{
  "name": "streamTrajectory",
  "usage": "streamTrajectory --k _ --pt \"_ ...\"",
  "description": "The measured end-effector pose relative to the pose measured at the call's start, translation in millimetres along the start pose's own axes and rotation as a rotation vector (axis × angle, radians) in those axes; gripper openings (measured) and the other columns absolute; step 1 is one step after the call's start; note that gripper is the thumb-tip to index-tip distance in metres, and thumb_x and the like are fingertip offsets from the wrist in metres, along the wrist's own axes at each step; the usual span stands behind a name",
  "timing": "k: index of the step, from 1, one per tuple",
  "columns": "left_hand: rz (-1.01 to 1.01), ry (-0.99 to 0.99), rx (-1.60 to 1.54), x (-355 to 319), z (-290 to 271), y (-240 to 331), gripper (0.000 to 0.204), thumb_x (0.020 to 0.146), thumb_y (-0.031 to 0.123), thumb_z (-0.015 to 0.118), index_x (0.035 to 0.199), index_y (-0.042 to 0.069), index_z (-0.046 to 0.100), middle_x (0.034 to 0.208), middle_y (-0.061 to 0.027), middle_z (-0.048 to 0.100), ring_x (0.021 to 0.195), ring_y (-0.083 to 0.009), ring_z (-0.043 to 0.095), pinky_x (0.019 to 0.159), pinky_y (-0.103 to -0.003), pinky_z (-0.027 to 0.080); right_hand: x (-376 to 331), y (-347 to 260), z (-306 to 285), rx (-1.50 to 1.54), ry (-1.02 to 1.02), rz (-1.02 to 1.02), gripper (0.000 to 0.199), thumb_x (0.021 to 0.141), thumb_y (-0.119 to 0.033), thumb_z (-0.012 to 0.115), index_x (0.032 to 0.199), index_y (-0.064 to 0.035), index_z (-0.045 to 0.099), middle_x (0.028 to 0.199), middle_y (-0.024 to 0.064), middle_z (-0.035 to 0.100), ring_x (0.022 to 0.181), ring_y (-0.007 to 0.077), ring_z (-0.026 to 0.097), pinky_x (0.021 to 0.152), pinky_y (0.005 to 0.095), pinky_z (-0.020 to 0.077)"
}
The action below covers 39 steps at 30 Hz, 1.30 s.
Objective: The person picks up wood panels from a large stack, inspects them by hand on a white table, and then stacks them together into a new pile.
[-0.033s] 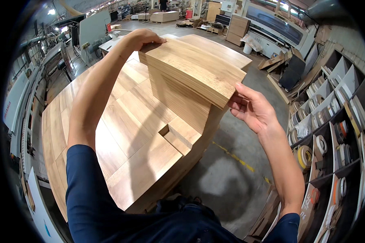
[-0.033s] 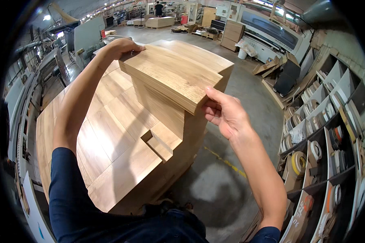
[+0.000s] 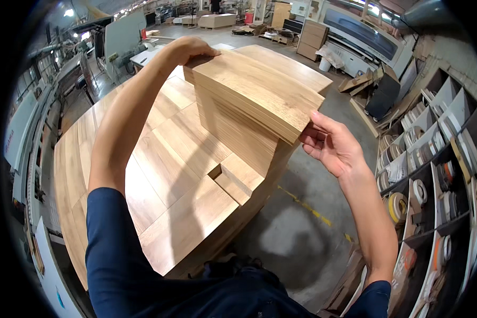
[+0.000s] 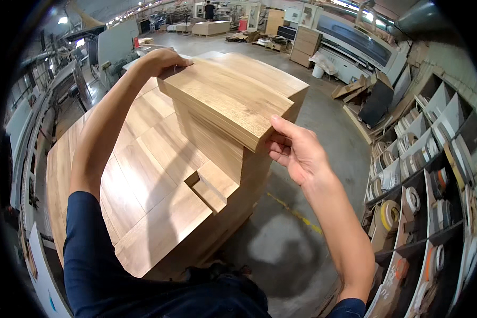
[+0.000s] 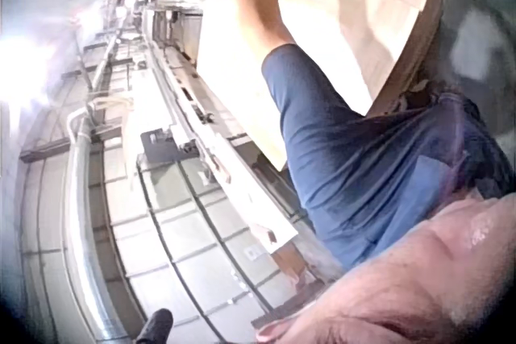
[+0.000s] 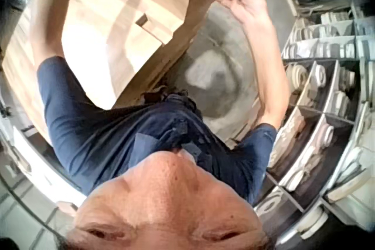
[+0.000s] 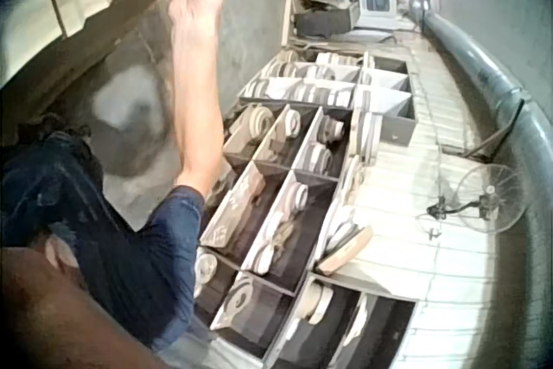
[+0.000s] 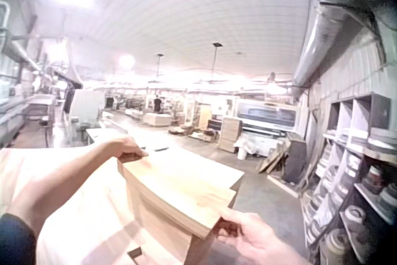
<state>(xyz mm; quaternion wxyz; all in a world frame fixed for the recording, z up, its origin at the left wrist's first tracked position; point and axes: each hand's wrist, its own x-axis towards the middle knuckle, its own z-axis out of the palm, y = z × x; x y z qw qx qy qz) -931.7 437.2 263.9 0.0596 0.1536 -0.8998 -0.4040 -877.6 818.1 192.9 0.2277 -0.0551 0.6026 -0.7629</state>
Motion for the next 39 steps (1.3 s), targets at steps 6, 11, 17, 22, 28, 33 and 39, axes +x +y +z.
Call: streamTrajectory --k 6,11,17,22,28,33,39 --pt "-0.008 -0.057 -0.092 34 7 -12 0.036 0.082 0.029 0.074 0.094 -0.005 0.067 0.088 -0.0142 0.067 0.072 -0.0211 0.065 0.065 -0.035 0.054 9 -7 1 -0.002 -0.023 0.041 0.022 0.083 -0.029 0.071 0.09 -0.0092 0.064 0.083 0.0013 0.061 0.075 0.0123 0.06 0.077 0.029 0.0469" --pt "-0.061 -0.094 -0.099 51 11 -11 0.033 0.081 0.031 0.076 0.089 0.0 0.066 0.089 -0.0118 0.067 0.075 -0.0194 0.065 0.067 -0.032 0.053 18 -17 -4 -0.085 -0.074 0.088 0.023 0.085 -0.029 0.069 0.093 -0.0074 0.065 0.086 0.0032 0.064 0.078 0.0128 0.062 0.077 0.0297 0.048" --pt "-0.02 -0.048 0.056 54 10 -11 0.037 0.08 0.037 0.075 0.091 0.002 0.069 0.087 -0.009 0.067 0.072 -0.0181 0.062 0.064 -0.031 0.051 18 -25 2 -0.196 -0.108 0.103 0.023 0.088 -0.028 0.066 0.093 -0.0054 0.065 0.088 0.0039 0.065 0.08 0.0129 0.063 0.075 0.0265 0.0483" --pt "0.312 0.131 -0.002 47 -7 -28 0.034 0.085 0.034 0.067 0.08 0.001 0.066 0.072 -0.0001 0.054 0.063 -0.0099 0.048 0.057 -0.025 0.04 14 -8 -3 -0.292 -0.157 -0.026 0.036 0.088 -0.021 0.068 0.112 0.0042 0.06 0.1 0.0097 0.065 0.091 0.0135 0.062 0.08 0.0261 0.0493" --pt "0.414 0.11 -0.606 16 18 -123 0.061 0.089 0.048 0.062 0.126 -0.001 0.057 0.116 -0.0064 0.06 0.108 -0.0127 0.051 0.095 -0.031 0.041 -8 48 -5 -0.947 0.241 -0.703 0.075 0.07 -0.018 0.084 0.128 0.0117 0.048 0.113 0.0228 0.064 0.102 0.0241 0.063 0.088 0.0315 0.0491" --pt "0.456 -0.134 -0.586 3 43 -151 0.059 0.08 0.035 0.076 0.123 -0.003 0.058 0.116 -0.0098 0.063 0.11 -0.0174 0.055 0.101 -0.034 0.039 -4 62 20 -1.055 0.376 -0.822 0.063 0.067 -0.019 0.084 0.115 0.013 0.058 0.11 0.0273 0.064 0.102 0.035 0.065 0.087 0.037 0.0515" --pt "0.433 -0.112 -0.626 8 54 -145 0.05 0.08 0.028 0.077 0.117 -0.002 0.062 0.11 -0.0094 0.066 0.105 -0.017 0.058 0.1 -0.033 0.04 0 63 25 -1.063 0.415 -0.856 0.049 0.07 -0.017 0.08 0.106 0.0122 0.062 0.104 0.0265 0.066 0.096 0.036 0.066 0.083 0.0371 0.0527"
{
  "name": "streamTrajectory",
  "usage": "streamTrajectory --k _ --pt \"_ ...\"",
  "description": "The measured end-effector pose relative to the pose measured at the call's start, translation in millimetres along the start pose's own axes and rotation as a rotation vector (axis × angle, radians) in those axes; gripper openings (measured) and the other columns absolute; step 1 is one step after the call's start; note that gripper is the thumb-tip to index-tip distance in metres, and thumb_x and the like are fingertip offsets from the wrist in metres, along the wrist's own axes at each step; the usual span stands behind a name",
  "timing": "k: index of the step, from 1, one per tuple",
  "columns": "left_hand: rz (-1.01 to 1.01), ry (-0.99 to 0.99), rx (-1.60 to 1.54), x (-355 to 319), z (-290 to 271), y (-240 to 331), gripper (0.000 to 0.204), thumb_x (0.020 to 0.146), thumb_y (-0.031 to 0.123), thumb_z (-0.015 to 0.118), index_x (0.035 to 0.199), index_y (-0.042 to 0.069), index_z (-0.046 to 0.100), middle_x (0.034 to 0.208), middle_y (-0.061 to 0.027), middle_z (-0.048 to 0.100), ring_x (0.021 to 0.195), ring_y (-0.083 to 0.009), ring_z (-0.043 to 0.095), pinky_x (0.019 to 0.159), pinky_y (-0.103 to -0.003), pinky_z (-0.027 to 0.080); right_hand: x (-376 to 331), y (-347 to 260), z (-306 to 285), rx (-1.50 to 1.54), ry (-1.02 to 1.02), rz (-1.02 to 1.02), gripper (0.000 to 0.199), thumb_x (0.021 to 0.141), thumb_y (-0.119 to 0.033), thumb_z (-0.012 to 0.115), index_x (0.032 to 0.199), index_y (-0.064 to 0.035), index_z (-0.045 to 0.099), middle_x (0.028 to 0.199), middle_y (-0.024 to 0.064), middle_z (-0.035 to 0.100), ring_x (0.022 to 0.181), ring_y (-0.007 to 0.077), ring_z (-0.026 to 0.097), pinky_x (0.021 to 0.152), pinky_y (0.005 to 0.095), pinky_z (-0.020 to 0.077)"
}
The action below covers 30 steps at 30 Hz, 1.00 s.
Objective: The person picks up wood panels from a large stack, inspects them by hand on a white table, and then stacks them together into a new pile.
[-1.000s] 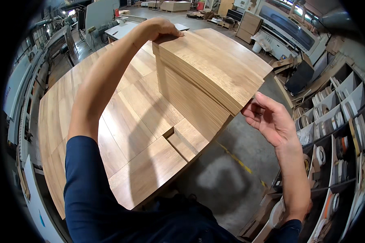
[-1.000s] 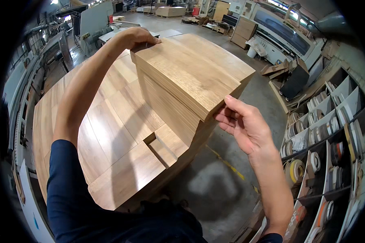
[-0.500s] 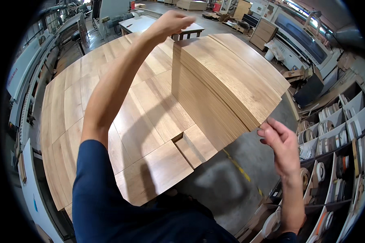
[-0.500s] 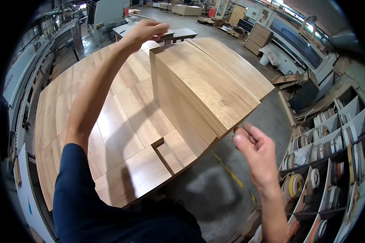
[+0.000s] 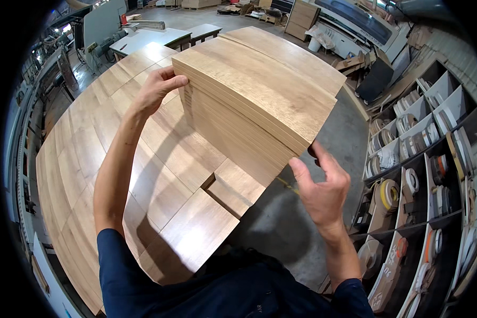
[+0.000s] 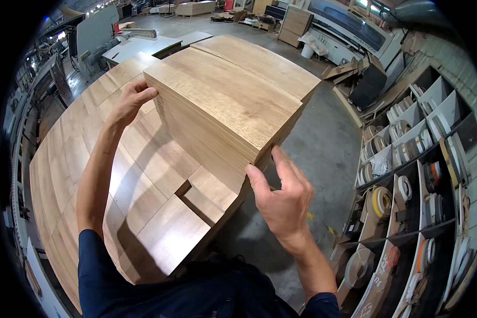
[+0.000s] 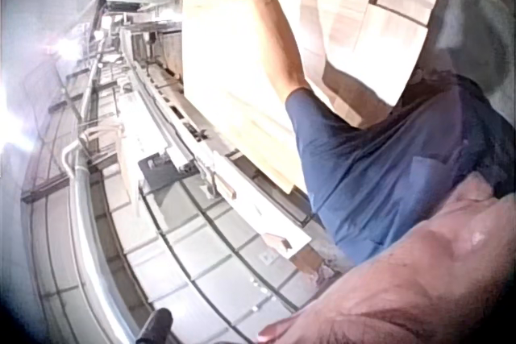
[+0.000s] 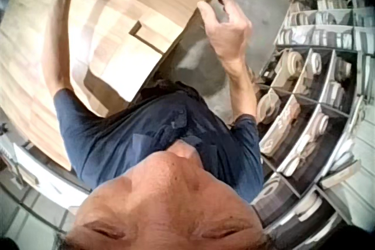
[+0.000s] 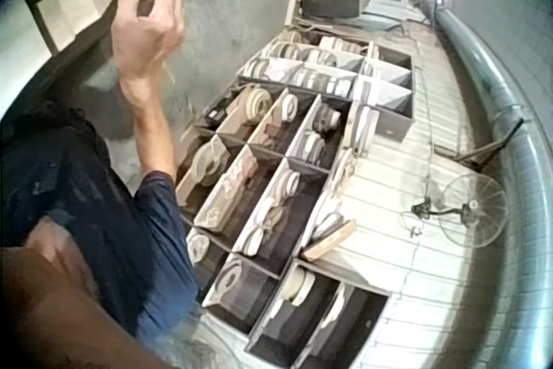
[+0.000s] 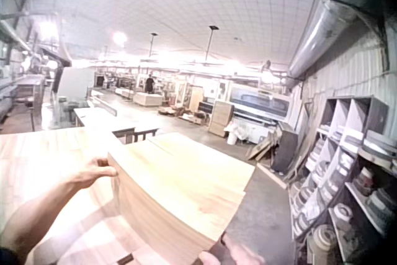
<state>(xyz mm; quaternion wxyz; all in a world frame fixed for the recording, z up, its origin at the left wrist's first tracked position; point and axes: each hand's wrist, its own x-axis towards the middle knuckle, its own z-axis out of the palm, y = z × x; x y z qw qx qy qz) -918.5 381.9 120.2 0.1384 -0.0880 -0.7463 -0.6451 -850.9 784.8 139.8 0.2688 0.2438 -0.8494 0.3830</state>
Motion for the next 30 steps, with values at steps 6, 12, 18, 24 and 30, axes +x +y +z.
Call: streamTrajectory --k 6,12,18,24,30 --pt "-0.007 0.049 0.023 -1 0 2 0.047 0.081 0.029 0.076 0.115 -0.002 0.065 0.108 -0.0082 0.067 0.103 -0.0159 0.059 0.098 -0.033 0.041 6 -12 7 -0.075 0.069 -0.085 0.042 0.071 -0.014 0.078 0.104 0.0096 0.065 0.099 0.0241 0.068 0.087 0.0356 0.068 0.077 0.0379 0.0533" --pt "-0.015 0.033 0.008 1 -4 1 0.044 0.082 0.029 0.075 0.113 -0.001 0.066 0.106 -0.0077 0.067 0.101 -0.0152 0.059 0.096 -0.032 0.043 6 -14 12 -0.104 0.098 -0.084 0.04 0.071 -0.016 0.078 0.1 0.009 0.065 0.098 0.0232 0.068 0.086 0.0345 0.068 0.076 0.0369 0.053" --pt "-0.012 0.05 0.016 2 -2 -1 0.042 0.082 0.027 0.075 0.112 0.0 0.066 0.103 -0.0069 0.067 0.097 -0.0145 0.06 0.091 -0.031 0.045 8 -15 11 -0.066 0.11 -0.056 0.037 0.07 -0.015 0.078 0.096 0.0086 0.067 0.095 0.023 0.069 0.085 0.0347 0.068 0.076 0.0369 0.0536" --pt "-0.043 0.034 0.028 3 -4 5 0.042 0.082 0.028 0.074 0.111 -0.001 0.066 0.103 -0.0065 0.067 0.096 -0.0136 0.06 0.09 -0.031 0.045 10 -13 12 -0.011 0.141 -0.037 0.034 0.069 -0.014 0.077 0.092 0.0086 0.068 0.091 0.0233 0.069 0.084 0.0335 0.069 0.076 0.0365 0.0546" --pt "-0.039 0.021 0.013 1 -4 6 0.049 0.08 0.031 0.075 0.112 -0.003 0.063 0.105 -0.0082 0.067 0.097 -0.0145 0.061 0.092 -0.031 0.046 9 -14 13 -0.018 0.151 -0.04 0.034 0.07 -0.016 0.076 0.093 0.0081 0.068 0.093 0.023 0.069 0.085 0.0333 0.069 0.078 0.0379 0.0544"
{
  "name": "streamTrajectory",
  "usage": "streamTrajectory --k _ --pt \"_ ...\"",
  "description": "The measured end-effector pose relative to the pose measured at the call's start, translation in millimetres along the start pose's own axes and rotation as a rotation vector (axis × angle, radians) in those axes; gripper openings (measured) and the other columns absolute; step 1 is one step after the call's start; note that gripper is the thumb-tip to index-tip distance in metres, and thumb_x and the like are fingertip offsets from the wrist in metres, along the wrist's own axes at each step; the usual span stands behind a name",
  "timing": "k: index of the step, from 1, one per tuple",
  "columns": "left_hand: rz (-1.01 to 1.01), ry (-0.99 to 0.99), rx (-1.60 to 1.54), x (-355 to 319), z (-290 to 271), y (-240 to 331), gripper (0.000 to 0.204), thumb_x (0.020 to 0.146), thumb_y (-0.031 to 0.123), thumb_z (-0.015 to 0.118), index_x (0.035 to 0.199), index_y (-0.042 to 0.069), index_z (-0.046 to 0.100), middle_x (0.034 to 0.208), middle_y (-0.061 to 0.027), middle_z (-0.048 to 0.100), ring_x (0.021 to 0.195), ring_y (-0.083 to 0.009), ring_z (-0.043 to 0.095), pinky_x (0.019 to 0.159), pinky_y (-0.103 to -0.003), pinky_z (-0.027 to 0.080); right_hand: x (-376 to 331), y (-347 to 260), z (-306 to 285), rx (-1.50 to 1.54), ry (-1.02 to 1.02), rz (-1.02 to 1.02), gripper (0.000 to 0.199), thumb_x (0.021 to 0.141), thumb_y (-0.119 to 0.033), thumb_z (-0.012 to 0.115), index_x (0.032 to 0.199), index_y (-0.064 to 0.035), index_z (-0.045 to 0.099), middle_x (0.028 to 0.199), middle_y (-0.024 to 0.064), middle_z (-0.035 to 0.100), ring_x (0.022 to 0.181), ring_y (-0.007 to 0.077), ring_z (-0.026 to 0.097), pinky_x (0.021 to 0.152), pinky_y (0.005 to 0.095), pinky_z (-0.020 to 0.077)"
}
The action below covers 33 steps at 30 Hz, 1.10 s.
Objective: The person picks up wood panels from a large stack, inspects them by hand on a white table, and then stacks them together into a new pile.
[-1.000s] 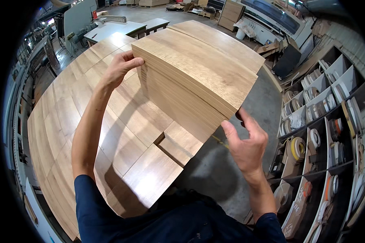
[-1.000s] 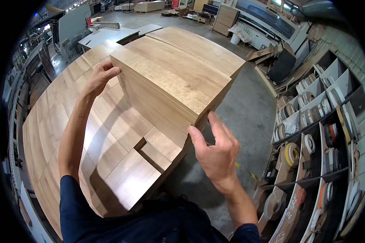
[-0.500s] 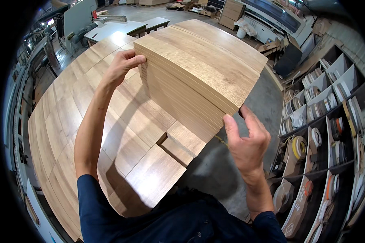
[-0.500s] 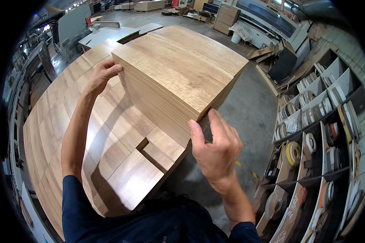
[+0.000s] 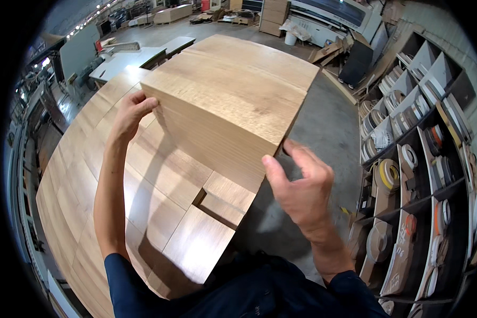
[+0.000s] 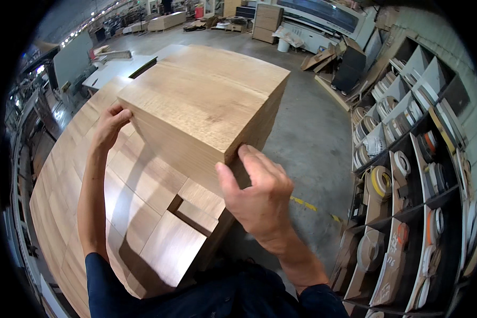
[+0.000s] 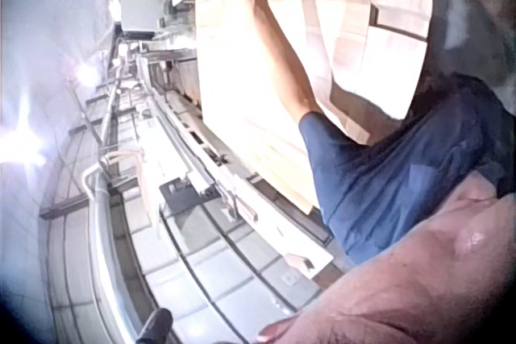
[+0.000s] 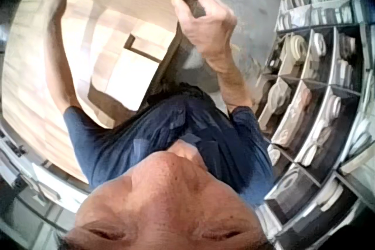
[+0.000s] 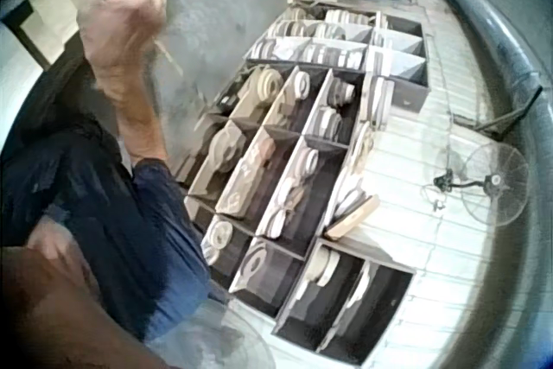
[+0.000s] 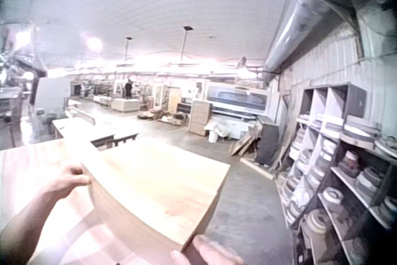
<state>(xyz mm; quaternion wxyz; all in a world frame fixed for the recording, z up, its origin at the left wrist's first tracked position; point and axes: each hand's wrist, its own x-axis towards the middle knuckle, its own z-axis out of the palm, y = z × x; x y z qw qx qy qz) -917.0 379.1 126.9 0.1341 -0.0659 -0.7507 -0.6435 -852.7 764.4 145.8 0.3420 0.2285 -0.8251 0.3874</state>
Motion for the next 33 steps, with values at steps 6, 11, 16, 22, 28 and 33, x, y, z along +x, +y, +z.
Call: streamTrajectory --k 6,11,16,22,28,33 --pt "-0.01 -0.052 0.0 6 -6 -6 0.049 0.081 0.033 0.075 0.114 -0.001 0.063 0.108 -0.0067 0.067 0.099 -0.0158 0.062 0.093 -0.033 0.046 1 4 -4 0.058 -0.026 0.059 0.034 0.07 -0.018 0.076 0.093 0.0064 0.068 0.093 0.0214 0.069 0.082 0.0329 0.069 0.075 0.0376 0.0544" --pt "0.007 -0.096 -0.009 9 -6 -12 0.051 0.086 0.036 0.069 0.12 -0.001 0.06 0.115 -0.0077 0.065 0.104 -0.0163 0.061 0.096 -0.033 0.045 2 13 -7 0.048 -0.011 -0.012 0.034 0.072 -0.012 0.076 0.096 0.0103 0.066 0.088 0.0197 0.07 0.078 0.0245 0.069 0.071 0.0305 0.054" --pt "0.007 -0.11 -0.275 15 -42 -35 0.078 0.09 0.066 0.04 0.13 -0.001 0.051 0.128 -0.0096 0.058 0.118 -0.0205 0.053 0.104 -0.038 0.038 12 27 1 0.487 0.014 0.274 0.062 0.084 -0.03 0.071 0.127 0.0079 0.049 0.12 0.0264 0.058 0.113 0.03 0.057 0.095 0.0372 0.0435" --pt "-0.016 -0.232 -0.615 61 10 14 0.105 0.082 0.083 0.021 0.139 -0.003 0.041 0.141 -0.0189 0.045 0.129 -0.0294 0.045 0.11 -0.039 0.033 26 46 31 0.644 0.024 0.117 0.088 0.098 -0.056 0.033 0.144 0.0143 0.006 0.15 0.0302 0.02 0.141 0.0329 0.022 0.115 0.0393 0.015" --pt "-0.048 -0.274 -0.756 86 12 1 0.112 0.075 0.086 0.033 0.138 -0.006 0.04 0.139 -0.0207 0.046 0.126 -0.029 0.05 0.105 -0.039 0.042 28 32 58 0.881 0.023 0.169 0.087 0.098 -0.057 0.025 0.147 0.0083 -0.004 0.153 0.0212 0.021 0.139 0.0245 0.025 0.113 0.0324 0.0192" --pt "-0.029 -0.276 -0.757 88 23 -2 0.114 0.072 0.086 0.04 0.138 -0.006 0.041 0.138 -0.0211 0.047 0.124 -0.0284 0.052 0.103 -0.039 0.044 27 40 63 0.842 0.04 0.164 0.092 0.095 -0.064 0.018 0.147 0.0071 -0.006 0.153 0.0205 0.021 0.139 0.0241 0.026 0.113 0.032 0.0201"
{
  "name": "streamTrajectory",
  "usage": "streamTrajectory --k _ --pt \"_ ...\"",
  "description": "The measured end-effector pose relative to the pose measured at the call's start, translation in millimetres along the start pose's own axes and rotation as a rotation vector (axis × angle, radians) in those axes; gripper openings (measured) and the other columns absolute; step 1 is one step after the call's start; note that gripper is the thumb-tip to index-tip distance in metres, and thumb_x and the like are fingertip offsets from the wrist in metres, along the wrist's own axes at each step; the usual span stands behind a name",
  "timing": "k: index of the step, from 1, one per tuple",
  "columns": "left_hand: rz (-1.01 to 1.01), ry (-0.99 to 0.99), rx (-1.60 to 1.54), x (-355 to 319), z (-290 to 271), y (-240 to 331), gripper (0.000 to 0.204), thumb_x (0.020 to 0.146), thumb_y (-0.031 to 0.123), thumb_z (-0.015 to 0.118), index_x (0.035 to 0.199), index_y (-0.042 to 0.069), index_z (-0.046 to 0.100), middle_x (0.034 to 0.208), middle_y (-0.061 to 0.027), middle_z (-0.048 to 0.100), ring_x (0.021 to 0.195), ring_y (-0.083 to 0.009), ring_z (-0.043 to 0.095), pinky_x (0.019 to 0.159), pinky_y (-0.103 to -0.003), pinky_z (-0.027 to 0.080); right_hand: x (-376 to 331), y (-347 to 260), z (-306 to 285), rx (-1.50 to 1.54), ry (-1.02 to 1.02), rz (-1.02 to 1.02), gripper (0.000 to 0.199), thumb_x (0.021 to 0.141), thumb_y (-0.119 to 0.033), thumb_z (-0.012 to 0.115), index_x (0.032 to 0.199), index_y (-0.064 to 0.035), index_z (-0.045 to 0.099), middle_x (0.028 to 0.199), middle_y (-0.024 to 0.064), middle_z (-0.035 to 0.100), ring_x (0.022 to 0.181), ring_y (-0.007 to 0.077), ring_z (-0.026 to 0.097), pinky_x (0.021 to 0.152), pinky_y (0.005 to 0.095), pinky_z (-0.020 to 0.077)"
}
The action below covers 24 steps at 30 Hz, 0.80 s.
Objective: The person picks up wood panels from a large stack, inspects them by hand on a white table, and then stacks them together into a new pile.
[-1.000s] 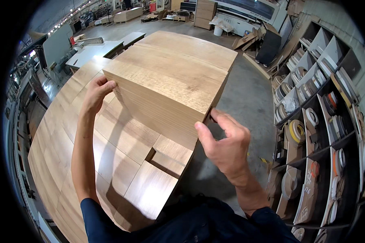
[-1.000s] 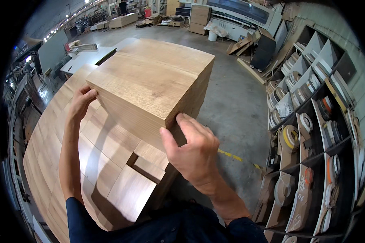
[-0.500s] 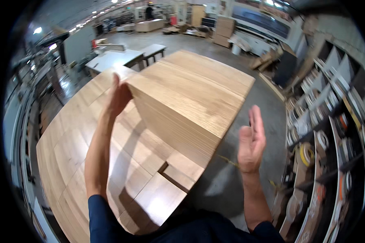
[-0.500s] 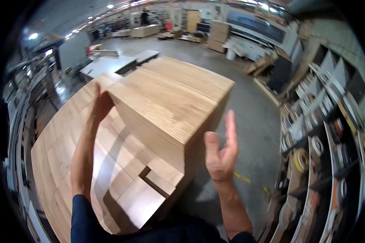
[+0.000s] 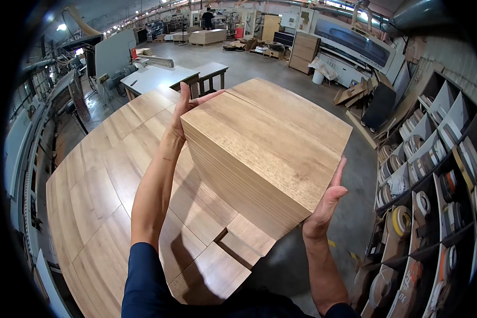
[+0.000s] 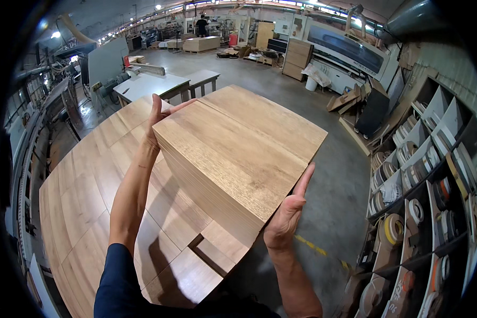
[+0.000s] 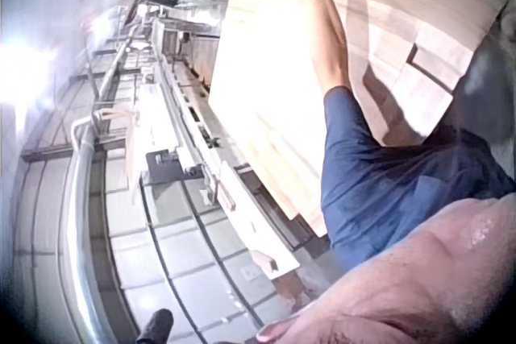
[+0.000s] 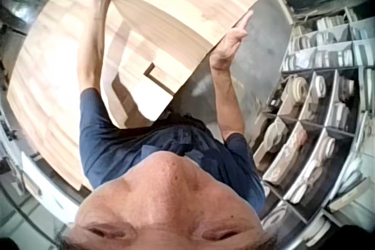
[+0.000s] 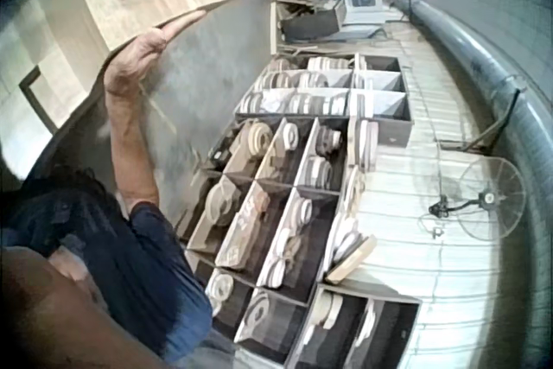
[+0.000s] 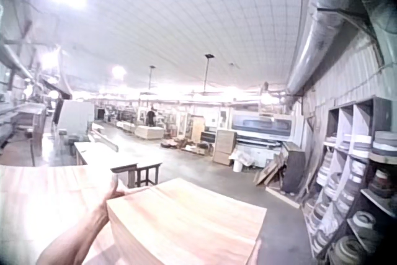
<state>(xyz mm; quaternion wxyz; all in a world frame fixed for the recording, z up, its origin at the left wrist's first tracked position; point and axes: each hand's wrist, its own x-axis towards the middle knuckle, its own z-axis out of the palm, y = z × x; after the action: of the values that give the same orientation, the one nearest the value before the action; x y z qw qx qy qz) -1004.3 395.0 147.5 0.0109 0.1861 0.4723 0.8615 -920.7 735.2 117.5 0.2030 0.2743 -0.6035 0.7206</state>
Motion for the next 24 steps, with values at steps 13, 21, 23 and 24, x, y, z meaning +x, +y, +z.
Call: streamTrajectory --k 13,21,23,24 --pt "0.03 0.031 0.043 -1 3 -2 0.108 0.077 0.084 0.037 0.139 -0.006 0.04 0.138 -0.0208 0.047 0.122 -0.0293 0.053 0.101 -0.039 0.045 1 2 1 0.006 0.008 0.007 0.09 0.095 -0.065 0.017 0.148 0.0051 -0.003 0.155 0.0146 0.018 0.141 0.0221 0.022 0.115 0.0346 0.0168" --pt "-0.008 0.161 0.061 -12 -11 2 0.103 0.079 0.081 0.038 0.132 -0.007 0.047 0.125 -0.0195 0.058 0.11 -0.0261 0.062 0.093 -0.036 0.052 -2 0 -1 0.029 -0.001 -0.015 0.093 0.094 -0.065 0.018 0.146 0.0084 -0.007 0.155 0.0205 0.011 0.142 0.0236 0.014 0.115 0.0331 0.0126" --pt "-0.058 0.2 0.063 -20 -33 1 0.1 0.079 0.081 0.038 0.126 -0.006 0.053 0.117 -0.0178 0.064 0.103 -0.0242 0.065 0.09 -0.036 0.053 -12 10 -9 -0.075 0.002 -0.039 0.092 0.094 -0.065 0.018 0.148 0.0073 -0.002 0.155 0.0183 0.019 0.141 0.0226 0.021 0.114 0.0337 0.0163" --pt "-0.071 0.224 0.013 -25 -21 -2 0.099 0.08 0.081 0.037 0.125 -0.006 0.054 0.118 -0.0176 0.063 0.104 -0.025 0.065 0.091 -0.036 0.053 -17 14 -10 -0.168 -0.016 -0.079 0.094 0.093 -0.066 0.018 0.147 0.007 -0.004 0.155 0.0213 0.016 0.142 0.0255 0.02 0.115 0.0339 0.015"
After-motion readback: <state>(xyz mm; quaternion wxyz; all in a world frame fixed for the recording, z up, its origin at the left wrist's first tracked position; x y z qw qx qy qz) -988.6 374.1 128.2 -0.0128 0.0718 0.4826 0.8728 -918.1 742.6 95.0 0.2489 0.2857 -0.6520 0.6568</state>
